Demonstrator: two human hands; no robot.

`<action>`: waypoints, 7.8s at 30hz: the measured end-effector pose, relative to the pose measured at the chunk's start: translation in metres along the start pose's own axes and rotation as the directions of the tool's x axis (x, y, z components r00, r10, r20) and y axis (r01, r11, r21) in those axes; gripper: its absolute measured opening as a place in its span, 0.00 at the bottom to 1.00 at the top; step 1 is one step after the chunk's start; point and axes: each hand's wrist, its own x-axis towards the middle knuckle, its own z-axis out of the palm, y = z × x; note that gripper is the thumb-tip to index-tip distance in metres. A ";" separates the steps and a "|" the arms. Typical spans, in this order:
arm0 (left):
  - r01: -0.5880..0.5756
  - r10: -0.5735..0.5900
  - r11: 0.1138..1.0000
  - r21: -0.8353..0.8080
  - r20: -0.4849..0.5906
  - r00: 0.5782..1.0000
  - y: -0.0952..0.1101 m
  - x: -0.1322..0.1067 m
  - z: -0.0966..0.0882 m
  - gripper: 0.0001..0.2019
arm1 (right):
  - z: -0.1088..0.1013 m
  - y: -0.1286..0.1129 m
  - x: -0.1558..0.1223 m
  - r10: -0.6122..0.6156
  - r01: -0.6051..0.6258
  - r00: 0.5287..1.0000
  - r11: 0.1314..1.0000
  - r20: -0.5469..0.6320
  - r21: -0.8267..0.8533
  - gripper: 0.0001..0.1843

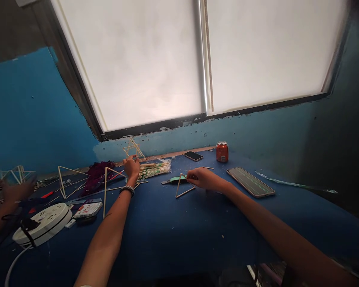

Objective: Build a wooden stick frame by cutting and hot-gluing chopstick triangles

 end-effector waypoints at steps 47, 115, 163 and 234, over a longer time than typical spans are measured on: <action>-0.435 0.357 0.900 0.010 0.555 0.751 0.054 -0.144 -0.117 0.14 | 0.005 0.008 0.002 -0.020 0.020 1.000 0.999 -0.012 -0.028 0.12; -0.428 0.427 0.826 -0.366 -0.088 0.900 0.001 -0.074 -0.081 0.17 | 0.008 0.013 0.004 -0.024 0.024 1.000 0.999 -0.018 -0.022 0.12; 0.110 0.195 0.635 -0.765 0.296 0.935 -0.019 -0.068 -0.053 0.34 | 0.008 0.011 0.004 -0.002 0.001 1.000 0.999 -0.021 -0.035 0.11; 0.347 0.194 0.588 -0.730 0.545 0.816 -0.015 -0.080 -0.068 0.12 | 0.012 0.018 0.005 -0.029 0.029 1.000 0.999 0.009 -0.020 0.18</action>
